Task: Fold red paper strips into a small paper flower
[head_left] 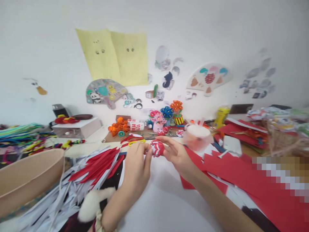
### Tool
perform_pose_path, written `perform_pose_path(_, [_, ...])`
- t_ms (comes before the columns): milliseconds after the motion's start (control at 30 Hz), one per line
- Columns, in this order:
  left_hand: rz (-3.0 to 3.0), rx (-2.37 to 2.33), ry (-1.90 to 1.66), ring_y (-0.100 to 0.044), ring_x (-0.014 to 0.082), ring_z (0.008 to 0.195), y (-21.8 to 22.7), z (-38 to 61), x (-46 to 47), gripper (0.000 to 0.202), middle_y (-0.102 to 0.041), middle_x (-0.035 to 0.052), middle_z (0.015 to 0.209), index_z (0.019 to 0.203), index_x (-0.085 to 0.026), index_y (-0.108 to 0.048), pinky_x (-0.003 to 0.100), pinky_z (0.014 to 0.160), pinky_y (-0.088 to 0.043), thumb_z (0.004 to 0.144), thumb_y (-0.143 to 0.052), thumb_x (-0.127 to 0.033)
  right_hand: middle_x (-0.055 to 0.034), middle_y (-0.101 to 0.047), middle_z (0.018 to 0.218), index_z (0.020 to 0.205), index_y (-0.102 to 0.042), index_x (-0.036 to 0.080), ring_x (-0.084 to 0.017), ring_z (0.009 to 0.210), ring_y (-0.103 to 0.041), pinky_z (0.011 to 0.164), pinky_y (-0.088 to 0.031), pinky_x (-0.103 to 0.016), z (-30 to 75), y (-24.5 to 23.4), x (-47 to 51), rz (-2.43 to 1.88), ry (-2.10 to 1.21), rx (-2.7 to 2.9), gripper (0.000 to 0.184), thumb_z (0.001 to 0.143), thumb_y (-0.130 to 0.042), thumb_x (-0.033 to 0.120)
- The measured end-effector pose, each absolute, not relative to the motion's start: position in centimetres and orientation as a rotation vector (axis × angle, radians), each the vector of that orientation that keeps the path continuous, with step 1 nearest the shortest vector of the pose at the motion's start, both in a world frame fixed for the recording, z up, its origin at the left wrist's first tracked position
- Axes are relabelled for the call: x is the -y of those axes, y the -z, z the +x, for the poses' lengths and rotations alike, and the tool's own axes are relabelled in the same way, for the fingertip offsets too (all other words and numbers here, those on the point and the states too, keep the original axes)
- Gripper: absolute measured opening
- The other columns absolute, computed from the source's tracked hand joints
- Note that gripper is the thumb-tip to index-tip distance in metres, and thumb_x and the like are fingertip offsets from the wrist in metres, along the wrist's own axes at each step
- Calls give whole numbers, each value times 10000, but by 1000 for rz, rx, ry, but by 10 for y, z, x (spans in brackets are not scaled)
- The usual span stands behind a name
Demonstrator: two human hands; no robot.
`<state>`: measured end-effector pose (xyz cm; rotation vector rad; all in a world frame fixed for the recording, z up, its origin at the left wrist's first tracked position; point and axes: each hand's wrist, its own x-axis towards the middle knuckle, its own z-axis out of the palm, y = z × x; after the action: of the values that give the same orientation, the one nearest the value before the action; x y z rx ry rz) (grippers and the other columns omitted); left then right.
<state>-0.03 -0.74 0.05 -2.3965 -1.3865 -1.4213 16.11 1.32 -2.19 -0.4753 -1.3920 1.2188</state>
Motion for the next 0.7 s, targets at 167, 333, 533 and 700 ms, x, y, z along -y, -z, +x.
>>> perform_pose_path(167, [-2492,1491,1617,-517,162,719,-8,-3,10,171,-610,19,776,806,-199,-563,289,663,-401,914,-462,-285,-67,-567,1282,1176,-585,282,-225,1061,-597,882,-499,-370,163,20,-10,-540,-1193,1408,393,809,-693,370])
perform_pose_path(333, [-2462,1551,1744,-514,152,685,-13,-7,10,145,-644,10,768,790,-206,-604,277,627,-407,864,-533,-309,-77,-553,1305,1200,-558,288,-246,1146,-558,888,-498,-376,164,20,-11,-524,-1173,1392,432,802,-697,386])
perform_pose_path(533, [-2470,1554,1709,-523,156,690,-12,-6,11,103,-656,9,773,795,-207,-620,281,634,-416,825,-560,-285,-75,-569,1272,1196,-548,292,-244,1149,-552,863,-506,-358,164,20,-12,-525,-1148,1404,451,784,-710,383])
perform_pose_path(700, [-2493,1603,1724,-538,157,687,-12,-7,10,100,-648,3,742,775,-211,-632,272,620,-407,816,-568,-275,-73,-574,1239,1187,-541,288,-222,1081,-572,842,-509,-347,162,19,-11,-489,-1173,1400,432,789,-705,330])
